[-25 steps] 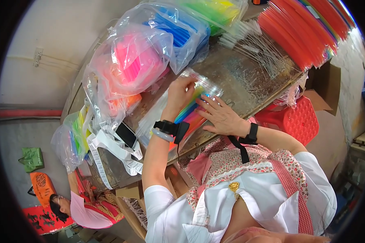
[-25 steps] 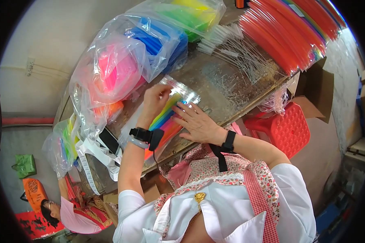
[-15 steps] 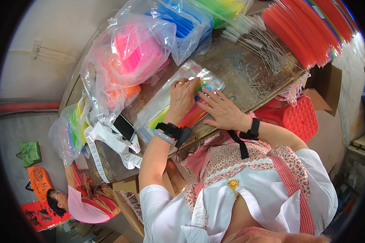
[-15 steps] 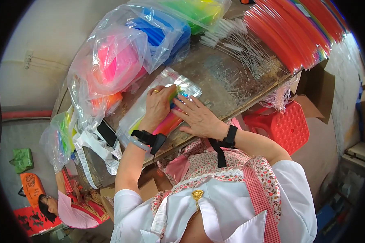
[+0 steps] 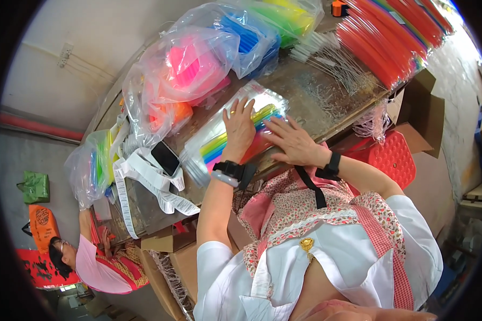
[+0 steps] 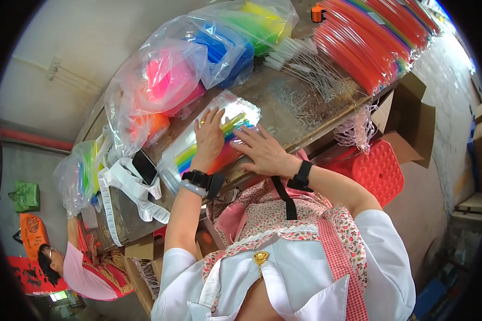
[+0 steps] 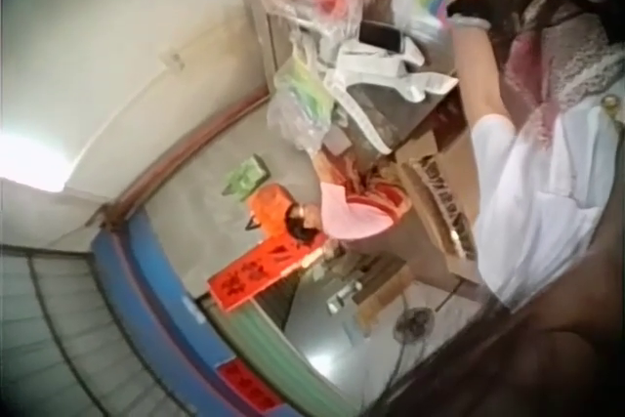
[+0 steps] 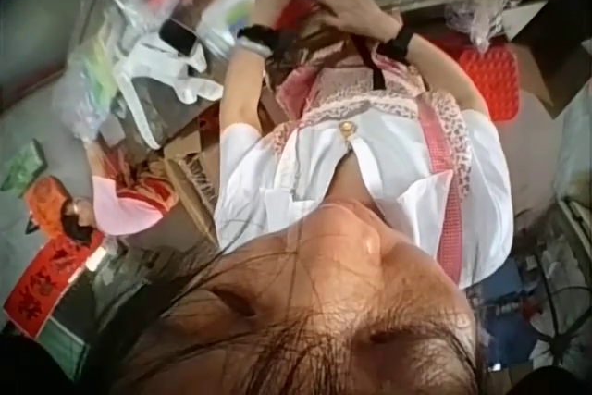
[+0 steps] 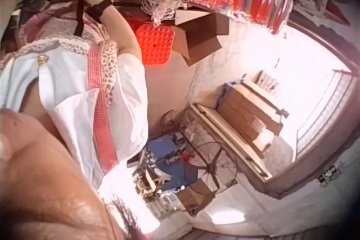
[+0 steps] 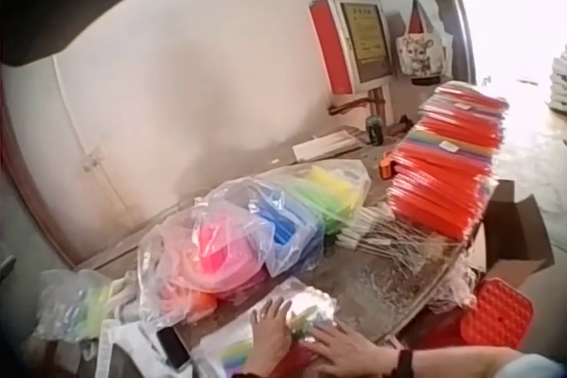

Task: The person gathers colorful straws from plastic bags, arranges them into a bundle, and slides them into a clear plastic sleeve. They then insert a cleaning brush into the sleeve, apply a white adhesive label to the package, and place it onto a stack.

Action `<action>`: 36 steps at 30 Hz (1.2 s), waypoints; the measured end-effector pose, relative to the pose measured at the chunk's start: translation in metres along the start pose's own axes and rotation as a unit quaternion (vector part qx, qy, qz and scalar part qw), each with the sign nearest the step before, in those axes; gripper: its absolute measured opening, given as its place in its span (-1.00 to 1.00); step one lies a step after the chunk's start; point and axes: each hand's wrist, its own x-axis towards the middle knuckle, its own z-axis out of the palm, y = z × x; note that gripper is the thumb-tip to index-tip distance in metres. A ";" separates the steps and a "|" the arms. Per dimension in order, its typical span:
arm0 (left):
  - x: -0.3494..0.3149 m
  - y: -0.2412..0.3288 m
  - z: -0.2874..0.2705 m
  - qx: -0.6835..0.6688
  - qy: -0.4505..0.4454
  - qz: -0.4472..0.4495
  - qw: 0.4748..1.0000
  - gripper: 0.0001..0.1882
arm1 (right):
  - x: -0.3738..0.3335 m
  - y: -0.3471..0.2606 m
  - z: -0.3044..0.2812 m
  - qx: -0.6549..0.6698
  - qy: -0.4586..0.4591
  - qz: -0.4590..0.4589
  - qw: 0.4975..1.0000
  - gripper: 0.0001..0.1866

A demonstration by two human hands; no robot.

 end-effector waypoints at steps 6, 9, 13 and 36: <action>-0.063 -0.010 -0.035 -0.023 0.030 -0.051 0.998 -0.52 | 0.008 0.040 -0.024 0.002 0.184 0.145 0.972 -0.41; -0.079 -0.014 -0.032 0.010 -0.032 -0.094 0.995 -0.47 | 0.030 0.052 -0.025 -0.012 0.166 0.127 0.978 -0.42; -0.085 -0.017 -0.016 0.048 -0.036 -0.126 0.990 -0.42 | 0.052 0.042 0.009 -0.008 0.054 0.091 0.994 -0.42; -0.335 -0.035 -0.005 -0.548 0.408 -0.518 0.515 -0.53 | 0.054 -0.097 0.029 0.217 -0.061 -0.129 0.966 -0.66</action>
